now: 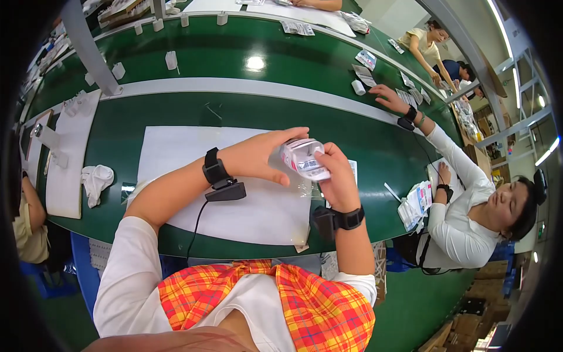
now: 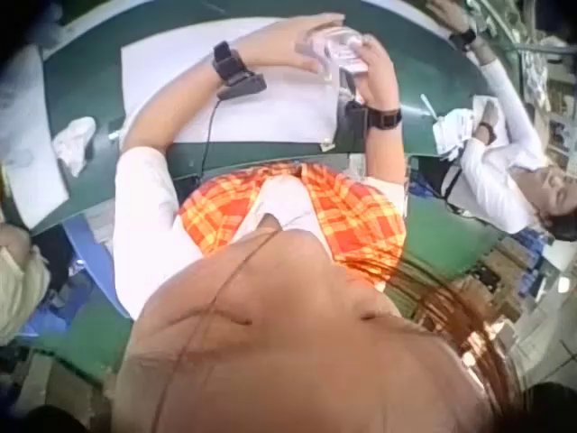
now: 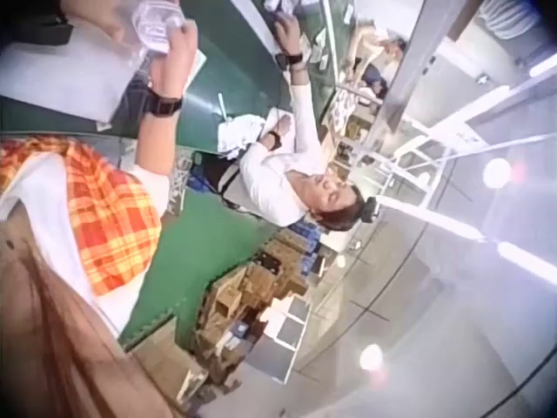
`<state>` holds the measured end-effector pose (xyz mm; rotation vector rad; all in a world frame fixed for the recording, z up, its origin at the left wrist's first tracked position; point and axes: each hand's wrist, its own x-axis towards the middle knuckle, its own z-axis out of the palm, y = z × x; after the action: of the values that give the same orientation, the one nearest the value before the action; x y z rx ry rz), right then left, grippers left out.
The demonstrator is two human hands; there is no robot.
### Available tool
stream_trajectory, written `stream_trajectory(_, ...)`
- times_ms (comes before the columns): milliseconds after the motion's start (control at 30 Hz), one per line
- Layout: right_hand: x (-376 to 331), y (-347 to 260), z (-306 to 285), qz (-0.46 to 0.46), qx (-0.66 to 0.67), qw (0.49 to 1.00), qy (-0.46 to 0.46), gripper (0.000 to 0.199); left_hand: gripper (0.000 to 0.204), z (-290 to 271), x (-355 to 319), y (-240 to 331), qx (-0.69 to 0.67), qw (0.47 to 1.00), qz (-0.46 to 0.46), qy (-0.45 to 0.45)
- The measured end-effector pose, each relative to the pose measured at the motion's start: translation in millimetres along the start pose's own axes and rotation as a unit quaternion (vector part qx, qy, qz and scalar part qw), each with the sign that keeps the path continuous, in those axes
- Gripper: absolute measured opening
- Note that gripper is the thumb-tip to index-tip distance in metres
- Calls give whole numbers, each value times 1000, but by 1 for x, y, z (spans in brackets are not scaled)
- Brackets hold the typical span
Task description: The person packages power adapters by hand, picking up an adapter and a plastic bag, sliding the adapter into the bag, and placing the packaged item onto a stack of instruction sheets. The person then folds the instruction sheet around the bagged adapter and sets the completed assembly aside.
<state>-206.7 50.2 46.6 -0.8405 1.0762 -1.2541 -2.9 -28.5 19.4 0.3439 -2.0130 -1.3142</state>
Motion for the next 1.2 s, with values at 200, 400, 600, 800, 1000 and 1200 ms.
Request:
stream_trajectory(200, -11, -5, 3, -55, 144, 988, -14, 22, 36, -6, 2, -4, 30, 988, -120, 90)
stream_trajectory(400, -1, 30, 12, -55, -276, 959, 40, 34, 31, 7, 0, -11, -33, 983, -146, 107)
stream_trajectory(600, 2, 33, 11, -9, -224, 972, 68, 36, 32, 4, 2, -22, -102, 957, -193, 191)
stream_trajectory(800, -1, 36, 0, -9, -127, 988, 92, 34, 32, 9, 2, -14, -39, 974, -61, 215)
stream_trajectory(1000, -6, 40, 4, -47, -125, 986, 98, 34, 27, 6, -2, -14, -3, 971, -151, 187)
stream_trajectory(1200, 5, 39, 0, -64, -165, 980, 91, 30, 27, 0, -1, -25, -79, 975, -139, 154)
